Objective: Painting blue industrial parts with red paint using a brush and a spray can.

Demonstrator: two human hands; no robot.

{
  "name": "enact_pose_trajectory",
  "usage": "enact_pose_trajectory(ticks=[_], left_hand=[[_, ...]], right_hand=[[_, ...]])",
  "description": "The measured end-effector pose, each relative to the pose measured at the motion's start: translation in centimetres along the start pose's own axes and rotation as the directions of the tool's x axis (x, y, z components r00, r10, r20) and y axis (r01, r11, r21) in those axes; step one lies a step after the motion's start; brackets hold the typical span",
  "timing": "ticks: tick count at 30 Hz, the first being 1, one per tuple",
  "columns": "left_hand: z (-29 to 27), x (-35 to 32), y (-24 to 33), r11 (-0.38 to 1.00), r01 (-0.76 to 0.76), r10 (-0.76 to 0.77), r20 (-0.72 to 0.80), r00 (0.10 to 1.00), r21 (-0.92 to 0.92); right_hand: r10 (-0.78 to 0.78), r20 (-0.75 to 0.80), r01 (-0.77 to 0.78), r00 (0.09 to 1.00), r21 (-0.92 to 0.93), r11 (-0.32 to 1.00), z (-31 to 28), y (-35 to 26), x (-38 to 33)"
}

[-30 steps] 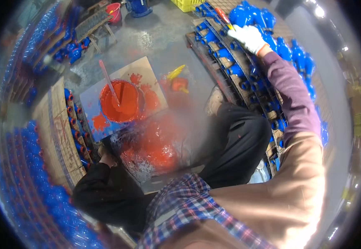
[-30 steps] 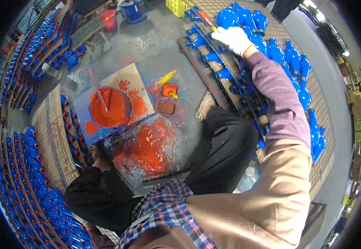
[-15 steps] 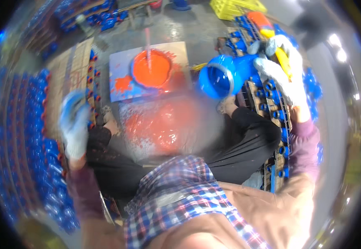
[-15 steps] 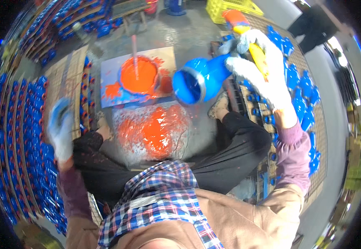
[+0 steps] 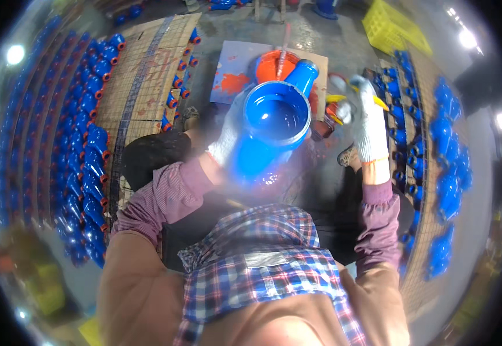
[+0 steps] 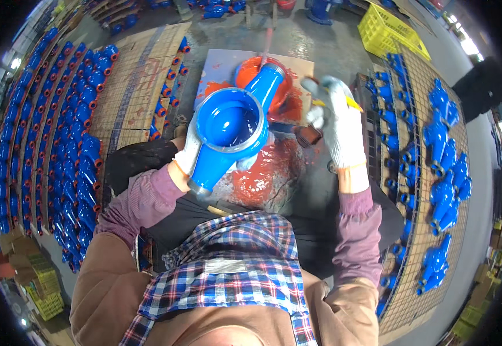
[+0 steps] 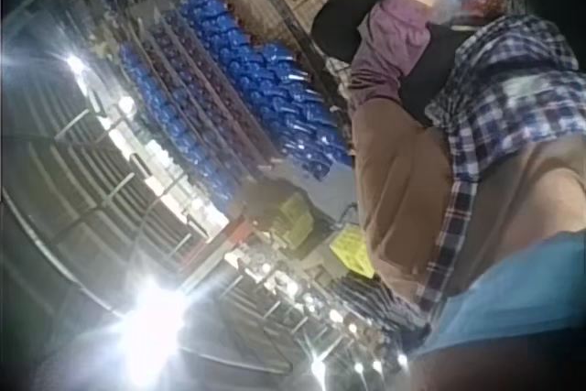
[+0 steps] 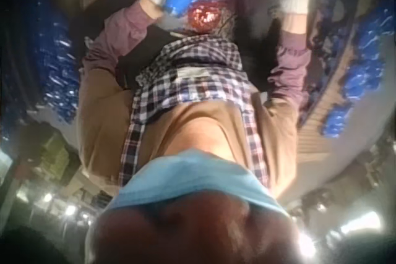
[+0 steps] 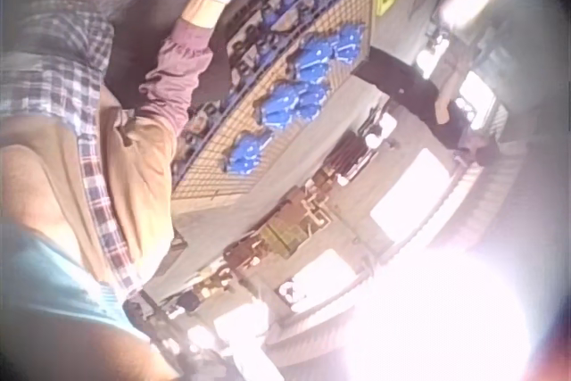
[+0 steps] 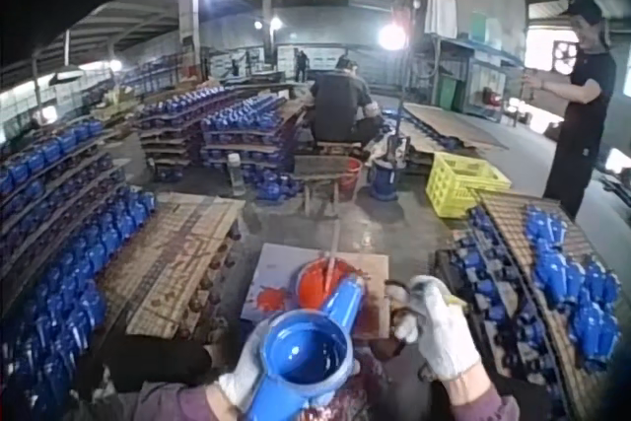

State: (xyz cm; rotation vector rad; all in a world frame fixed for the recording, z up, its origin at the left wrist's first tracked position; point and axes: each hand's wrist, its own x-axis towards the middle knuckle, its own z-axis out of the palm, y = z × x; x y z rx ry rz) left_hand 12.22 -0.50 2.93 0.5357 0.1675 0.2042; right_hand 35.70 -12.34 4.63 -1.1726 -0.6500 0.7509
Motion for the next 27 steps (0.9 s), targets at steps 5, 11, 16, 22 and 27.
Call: enact_pose_trajectory(ticks=[5,11,16,22,27], left_hand=[[-1.5,0.0,2.6,0.973,-0.058,0.054,-0.025,0.998,-0.223],[-2.2,-0.6,3.2,0.975,-0.115,0.108,-0.046,0.993,-0.189],[-3.3,-0.3,3.1,0.969,-0.179,0.22,-0.271,0.937,0.168],[-3.3,0.0,2.1,0.782,-0.171,0.375,-0.233,0.897,0.6],[-3.1,0.0,1.6,0.958,-0.226,0.138,-0.407,0.903,-0.175]], right_hand=[[0.209,-0.059,-0.173,0.976,0.371,0.912,-1.9,3.9,-1.1],[0.234,-0.057,-0.187,0.971,0.432,0.882,-2.8,6.7,-1.2],[0.261,-0.17,-0.199,0.95,0.312,0.929,-2.0,7.4,-0.8],[0.047,-0.236,-0.115,0.971,-0.282,0.952,0.5,6.3,-2.6],[-0.307,-0.153,0.169,0.939,-0.572,0.803,2.7,5.1,-5.0]])
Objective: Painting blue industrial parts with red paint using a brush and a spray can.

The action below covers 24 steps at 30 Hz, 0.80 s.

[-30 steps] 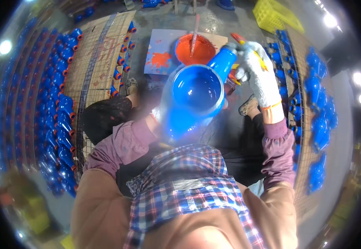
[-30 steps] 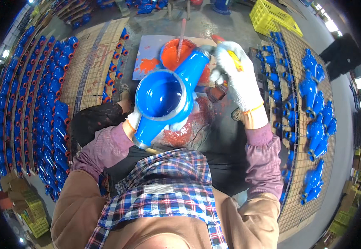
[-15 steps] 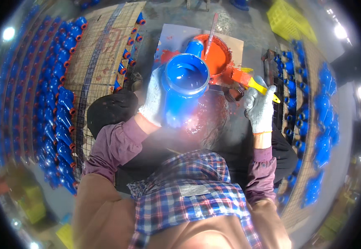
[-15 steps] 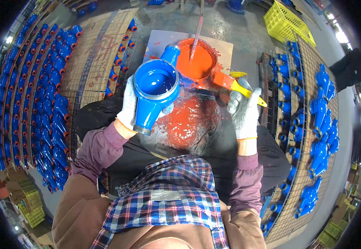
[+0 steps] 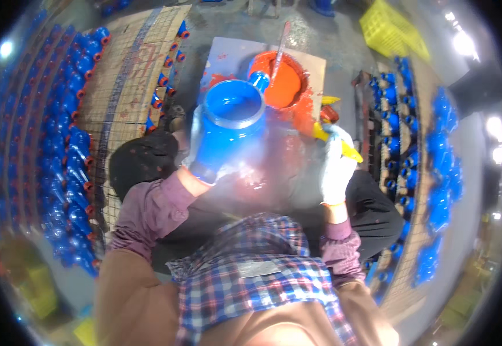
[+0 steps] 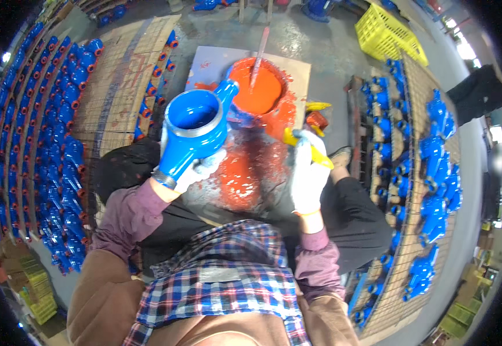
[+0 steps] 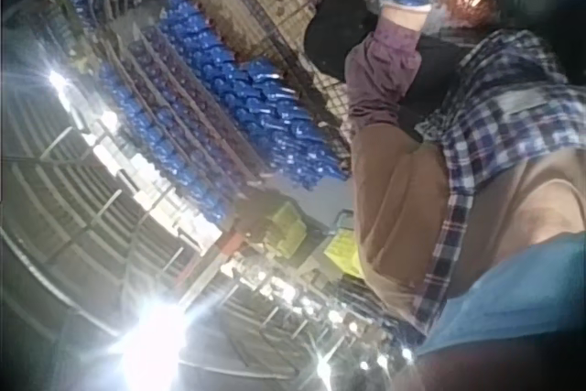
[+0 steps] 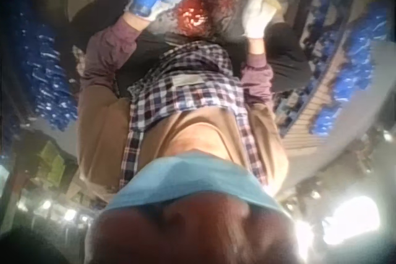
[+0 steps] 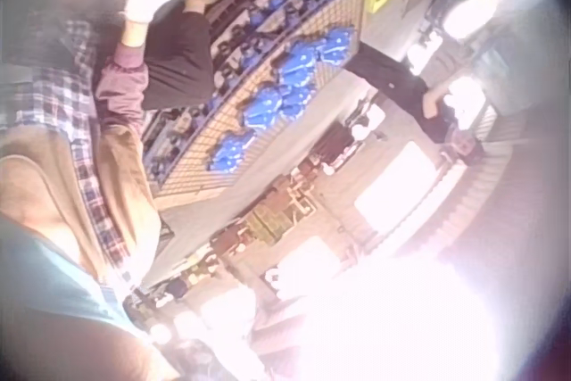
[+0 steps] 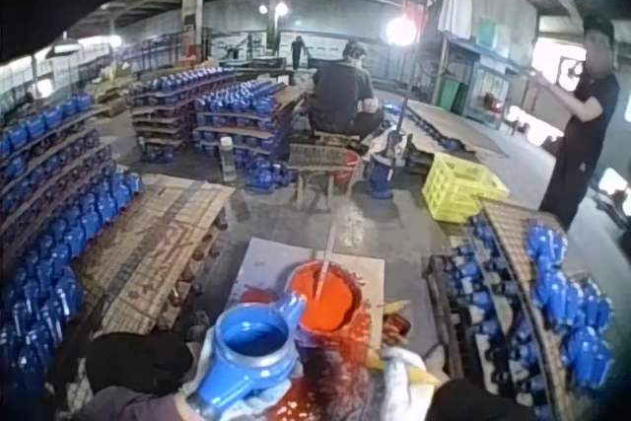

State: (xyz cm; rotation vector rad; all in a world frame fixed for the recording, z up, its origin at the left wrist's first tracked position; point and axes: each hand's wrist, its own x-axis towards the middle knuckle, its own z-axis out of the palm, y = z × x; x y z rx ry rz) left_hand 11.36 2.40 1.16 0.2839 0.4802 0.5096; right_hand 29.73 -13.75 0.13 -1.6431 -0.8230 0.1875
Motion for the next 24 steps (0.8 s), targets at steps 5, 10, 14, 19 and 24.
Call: enact_pose_trajectory(ticks=[5,10,14,19,24], left_hand=[[0.2,-0.9,0.7,0.967,0.175,-0.16,0.091,0.983,-0.184],[-1.9,-0.8,1.1,0.999,-0.042,0.04,0.087,0.995,0.019],[-3.2,-1.1,1.5,0.959,-0.262,0.273,-0.105,0.956,0.111],[-5.4,-1.0,2.2,0.968,-0.203,0.216,-0.085,0.973,0.147],[-6.9,-1.0,2.6,0.95,-0.282,0.294,-0.079,0.953,0.133]], right_hand=[[0.259,0.034,-0.26,0.965,0.227,0.939,0.2,1.6,1.3],[0.178,0.036,-0.182,0.983,0.251,0.951,1.6,3.1,3.6],[0.111,-0.009,-0.108,0.994,0.159,0.981,3.6,3.8,5.7],[0.098,0.058,-0.098,0.993,0.004,0.995,5.8,5.3,7.4],[0.026,0.114,0.003,0.993,-0.245,0.969,7.4,7.2,7.8]])
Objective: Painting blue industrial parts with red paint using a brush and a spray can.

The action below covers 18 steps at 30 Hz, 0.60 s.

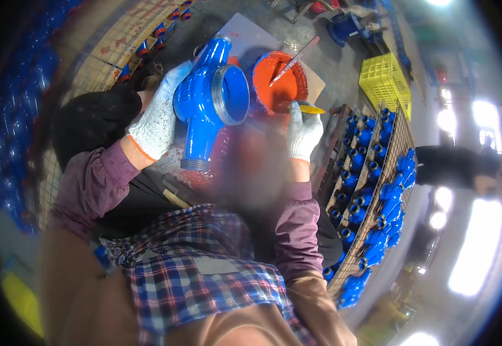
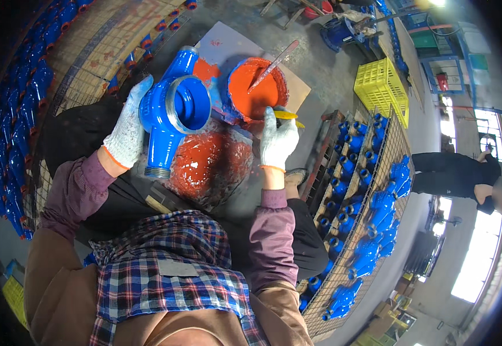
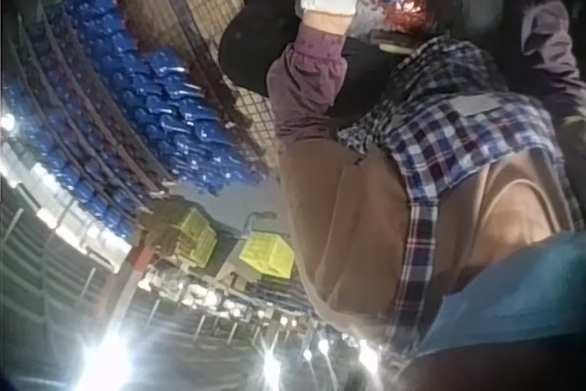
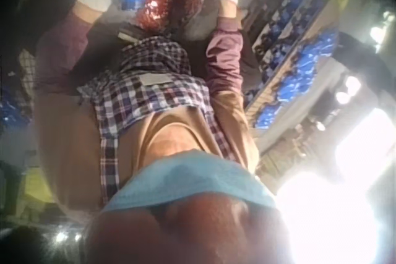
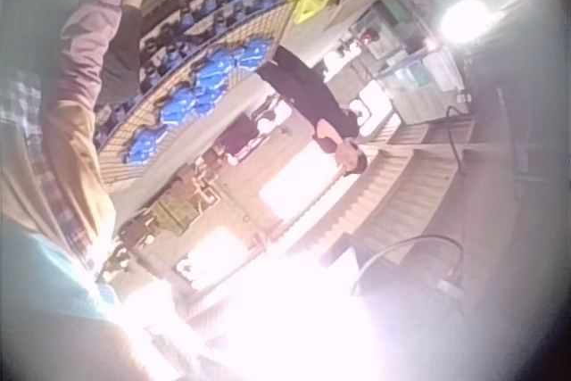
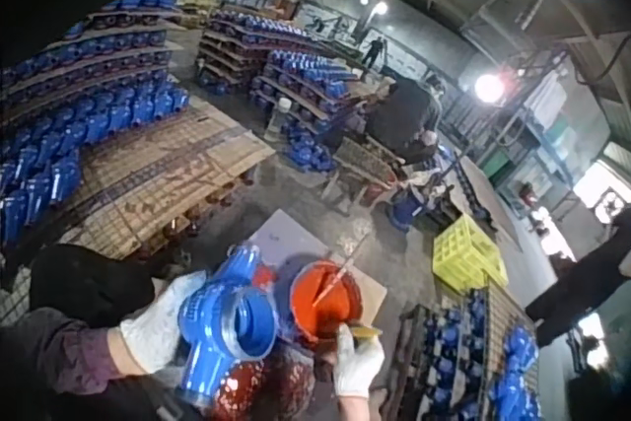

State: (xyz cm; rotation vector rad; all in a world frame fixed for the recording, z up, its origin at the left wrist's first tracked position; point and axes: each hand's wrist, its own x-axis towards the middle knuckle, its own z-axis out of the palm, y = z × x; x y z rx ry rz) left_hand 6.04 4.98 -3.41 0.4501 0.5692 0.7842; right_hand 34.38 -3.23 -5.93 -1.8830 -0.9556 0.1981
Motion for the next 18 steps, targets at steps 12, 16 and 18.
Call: enact_pose_trajectory(ticks=[12,16,18], left_hand=[[0.9,-1.2,0.9,0.999,0.03,-0.037,0.197,0.98,0.04],[2.5,-1.5,0.6,0.937,-0.115,0.059,0.177,0.982,0.329],[4.9,-2.4,0.8,0.642,-0.349,0.181,0.307,0.934,0.683]], right_hand=[[0.102,0.002,-0.097,0.995,0.339,0.936,-3.2,-1.2,-1.6],[0.196,-0.111,-0.149,0.974,0.338,0.929,-4.1,0.8,-2.3],[0.392,0.043,-0.343,0.919,0.578,0.74,-4.9,2.9,-2.8]])
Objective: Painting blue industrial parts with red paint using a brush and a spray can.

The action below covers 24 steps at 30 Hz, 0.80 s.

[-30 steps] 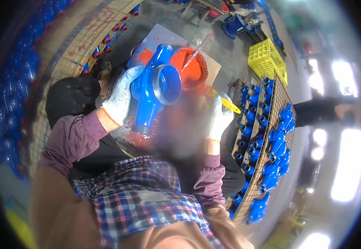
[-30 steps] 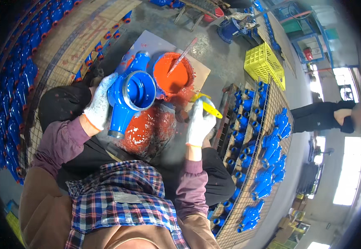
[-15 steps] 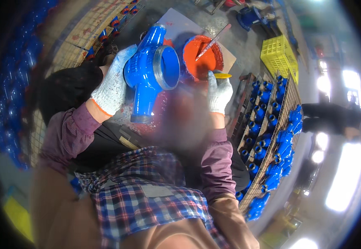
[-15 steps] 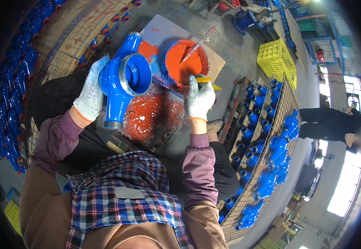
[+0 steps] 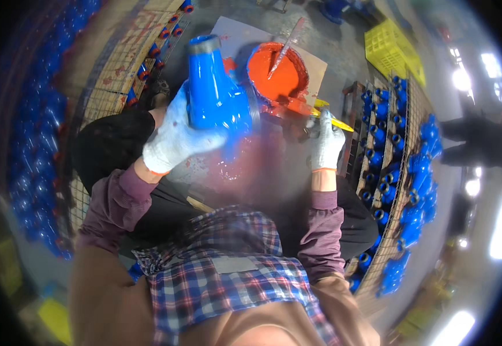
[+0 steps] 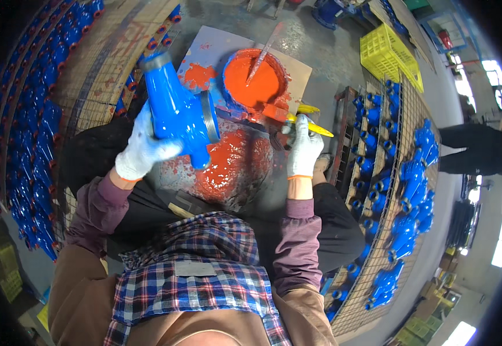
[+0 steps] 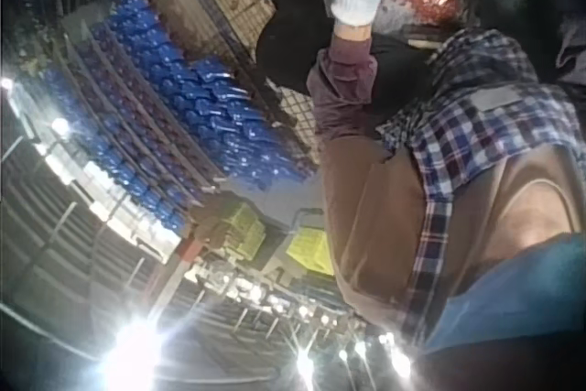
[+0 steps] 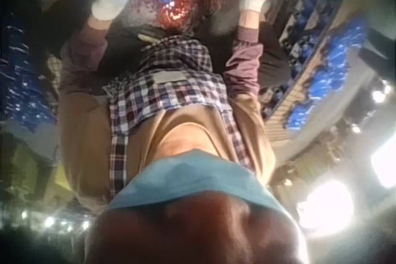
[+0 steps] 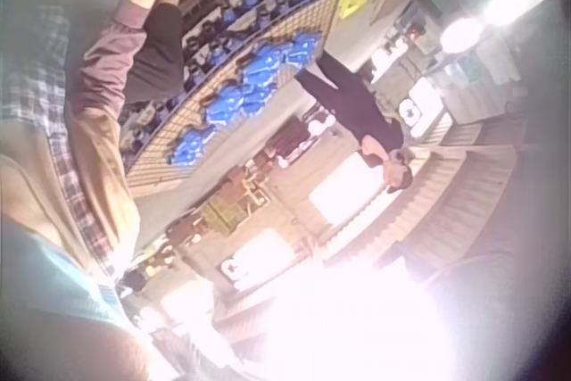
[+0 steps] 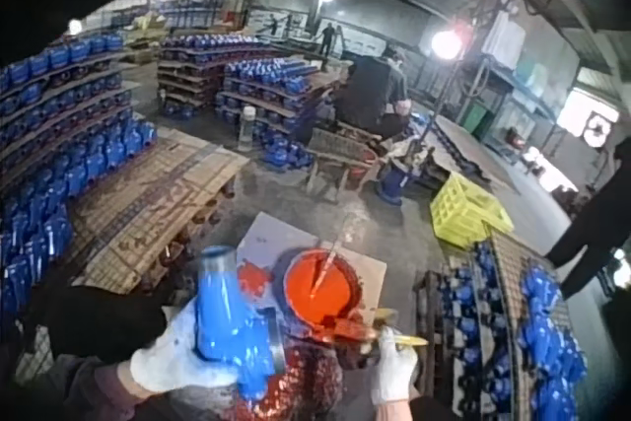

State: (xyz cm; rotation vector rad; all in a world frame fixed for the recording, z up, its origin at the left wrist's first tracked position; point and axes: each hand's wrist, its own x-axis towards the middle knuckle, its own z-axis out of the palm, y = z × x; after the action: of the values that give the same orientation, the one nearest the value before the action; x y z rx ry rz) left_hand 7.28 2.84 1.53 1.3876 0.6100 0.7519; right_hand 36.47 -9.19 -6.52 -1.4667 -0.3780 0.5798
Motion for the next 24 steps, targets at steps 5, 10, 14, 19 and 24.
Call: enact_pose_trajectory(ticks=[5,10,14,19,24], left_hand=[[1.6,0.3,0.3,0.525,-0.709,0.651,0.315,0.691,0.47],[2.9,0.7,1.4,0.148,-0.919,0.577,0.723,0.38,0.366],[3.5,0.9,2.6,-0.14,-0.971,0.457,0.883,0.108,0.191],[3.8,1.5,0.9,-0.09,-0.992,0.397,0.917,0.044,0.087],[4.1,1.9,0.6,-0.065,-0.995,0.351,0.935,0.052,0.08]], right_hand=[[0.308,0.147,-0.341,0.94,0.393,0.854,-2.9,-0.7,-1.7],[0.263,0.137,-0.295,0.955,0.34,0.893,-3.5,-5.3,-4.6],[0.009,0.174,0.02,0.985,-0.164,0.986,-1.4,-11.4,-6.3],[-0.164,0.35,0.299,0.922,-0.377,0.877,0.3,-11.0,-4.9],[-0.258,0.371,0.401,0.892,-0.385,0.831,0.5,-11.8,-6.2]])
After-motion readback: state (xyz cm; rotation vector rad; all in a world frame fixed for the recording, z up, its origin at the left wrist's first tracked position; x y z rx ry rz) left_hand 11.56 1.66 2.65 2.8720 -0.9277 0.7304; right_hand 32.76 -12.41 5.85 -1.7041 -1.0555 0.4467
